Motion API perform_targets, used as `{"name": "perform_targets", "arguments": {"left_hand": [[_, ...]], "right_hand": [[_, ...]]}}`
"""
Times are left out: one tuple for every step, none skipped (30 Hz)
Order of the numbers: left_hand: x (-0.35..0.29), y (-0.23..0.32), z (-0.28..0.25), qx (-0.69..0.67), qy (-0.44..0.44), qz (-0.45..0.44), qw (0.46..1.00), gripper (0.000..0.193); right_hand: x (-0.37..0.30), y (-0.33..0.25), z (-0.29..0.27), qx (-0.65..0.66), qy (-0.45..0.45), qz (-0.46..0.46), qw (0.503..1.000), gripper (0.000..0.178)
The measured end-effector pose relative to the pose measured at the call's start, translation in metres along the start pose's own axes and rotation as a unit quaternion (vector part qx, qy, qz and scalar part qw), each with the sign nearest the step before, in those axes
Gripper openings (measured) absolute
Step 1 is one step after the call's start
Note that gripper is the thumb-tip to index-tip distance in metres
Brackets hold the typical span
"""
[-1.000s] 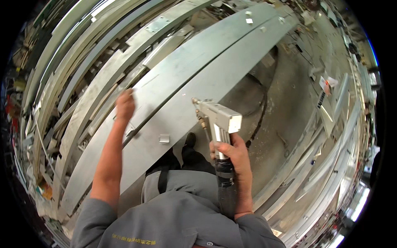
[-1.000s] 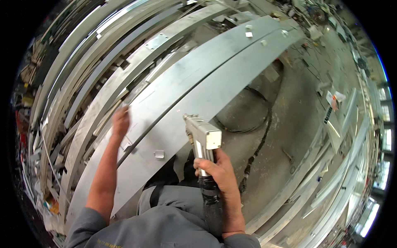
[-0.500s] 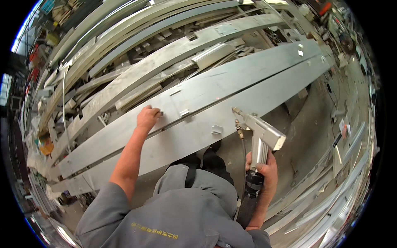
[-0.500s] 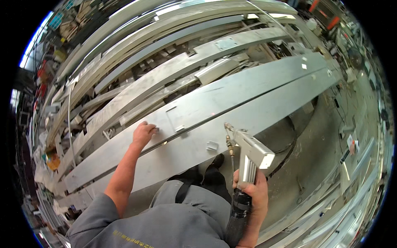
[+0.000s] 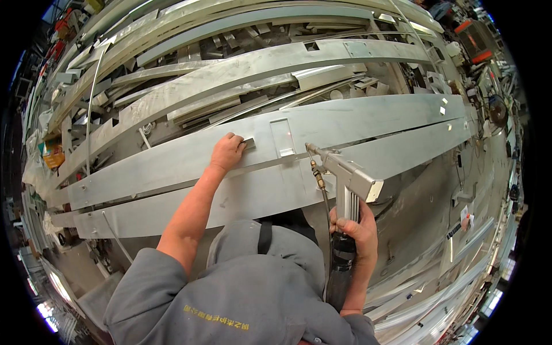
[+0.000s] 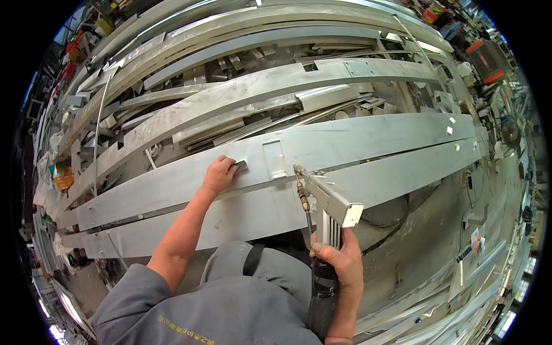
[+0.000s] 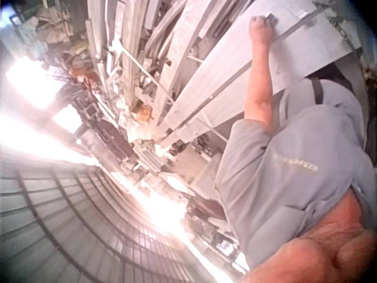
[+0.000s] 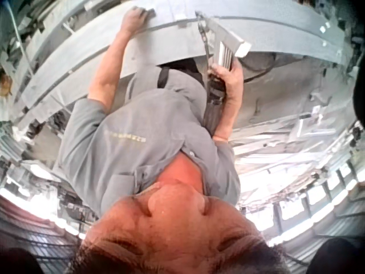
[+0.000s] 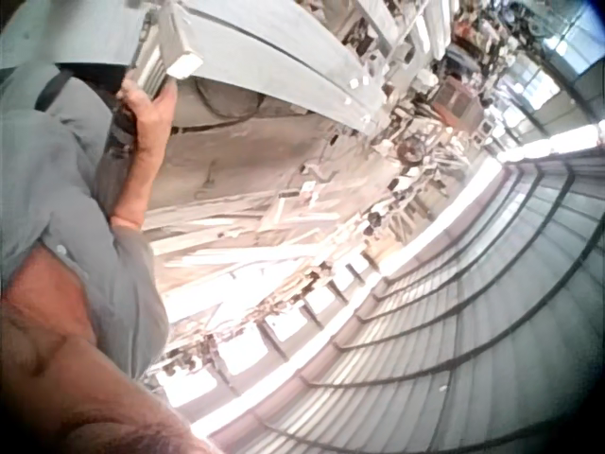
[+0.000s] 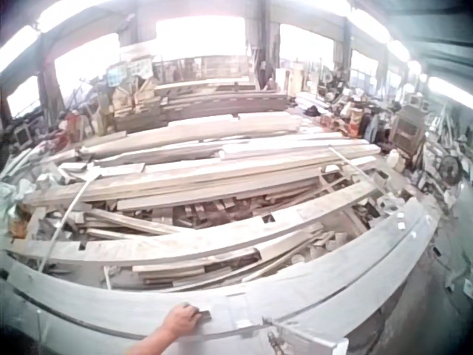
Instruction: The person places small metal brackets onto a large metal sheet and uses a handheld welding tool to tack weld them in place. The person repeats this process for several brackets along the sheet.
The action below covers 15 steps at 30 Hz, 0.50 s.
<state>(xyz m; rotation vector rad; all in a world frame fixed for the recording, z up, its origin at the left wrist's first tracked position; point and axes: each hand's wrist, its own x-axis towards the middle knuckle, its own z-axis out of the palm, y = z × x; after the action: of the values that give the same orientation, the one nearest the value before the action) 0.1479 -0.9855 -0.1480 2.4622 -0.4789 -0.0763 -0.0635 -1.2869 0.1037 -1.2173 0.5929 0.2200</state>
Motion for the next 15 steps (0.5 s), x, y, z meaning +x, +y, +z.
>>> {"name": "perform_targets", "arguments": {"left_hand": [[-0.002, 0.001, 0.000, 0.016, 0.005, 0.006, 1.000, 0.014], [-0.001, 0.002, 0.000, 0.032, 0.009, 0.015, 0.999, 0.014], [0.000, 0.003, 0.000, 0.049, 0.013, 0.024, 0.998, 0.014], [0.000, 0.004, 0.000, 0.033, 0.021, 0.030, 0.999, 0.013], [-0.002, 0.006, 0.000, 0.018, 0.029, 0.037, 0.999, 0.013], [-0.001, 0.008, 0.001, 0.003, 0.036, 0.044, 0.998, 0.013], [0.003, 0.011, 0.003, -0.022, 0.046, 0.052, 0.997, 0.011], [0.005, 0.018, 0.003, -0.046, 0.055, 0.057, 0.996, 0.010], [0.006, 0.024, 0.002, -0.068, 0.062, 0.063, 0.994, 0.009], [0.010, 0.031, 0.003, -0.077, 0.067, 0.070, 0.992, 0.010], [0.018, 0.041, 0.007, -0.087, 0.072, 0.079, 0.990, 0.010], [0.028, 0.049, 0.012, -0.099, 0.081, 0.088, 0.988, 0.011], [0.036, 0.055, 0.017, -0.087, 0.084, 0.100, 0.988, 0.011], [0.043, 0.060, 0.021, -0.075, 0.087, 0.112, 0.987, 0.011], [0.047, 0.063, 0.025, -0.063, 0.089, 0.124, 0.986, 0.011]], "right_hand": [[0.007, -0.003, 0.001, 0.004, -0.001, 0.007, 1.000, 0.070], [0.016, -0.008, 0.001, 0.009, 0.000, 0.012, 1.000, 0.070], [0.024, -0.012, 0.001, 0.014, 0.001, 0.017, 1.000, 0.070], [0.032, -0.014, -0.001, 0.025, -0.007, 0.019, 0.999, 0.071], [0.039, -0.014, -0.004, 0.020, -0.009, 0.025, 0.999, 0.071], [0.045, -0.015, -0.008, 0.016, -0.010, 0.031, 0.999, 0.070], [0.052, -0.017, -0.011, 0.012, -0.010, 0.036, 0.999, 0.070], [0.057, -0.019, -0.012, 0.011, -0.011, 0.039, 0.999, 0.069], [0.061, -0.023, -0.010, 0.013, -0.011, 0.041, 0.999, 0.068], [0.064, -0.023, -0.010, 0.015, -0.010, 0.044, 0.999, 0.067], [0.067, -0.021, -0.012, 0.015, -0.016, 0.056, 0.998, 0.065], [0.071, -0.022, -0.015, 0.012, -0.023, 0.065, 0.998, 0.063], [0.074, -0.023, -0.018, 0.009, -0.030, 0.073, 0.997, 0.062], [0.077, -0.023, -0.020, 0.011, -0.036, 0.075, 0.996, 0.061], [0.080, -0.022, -0.022, 0.013, -0.042, 0.077, 0.996, 0.059]]}}
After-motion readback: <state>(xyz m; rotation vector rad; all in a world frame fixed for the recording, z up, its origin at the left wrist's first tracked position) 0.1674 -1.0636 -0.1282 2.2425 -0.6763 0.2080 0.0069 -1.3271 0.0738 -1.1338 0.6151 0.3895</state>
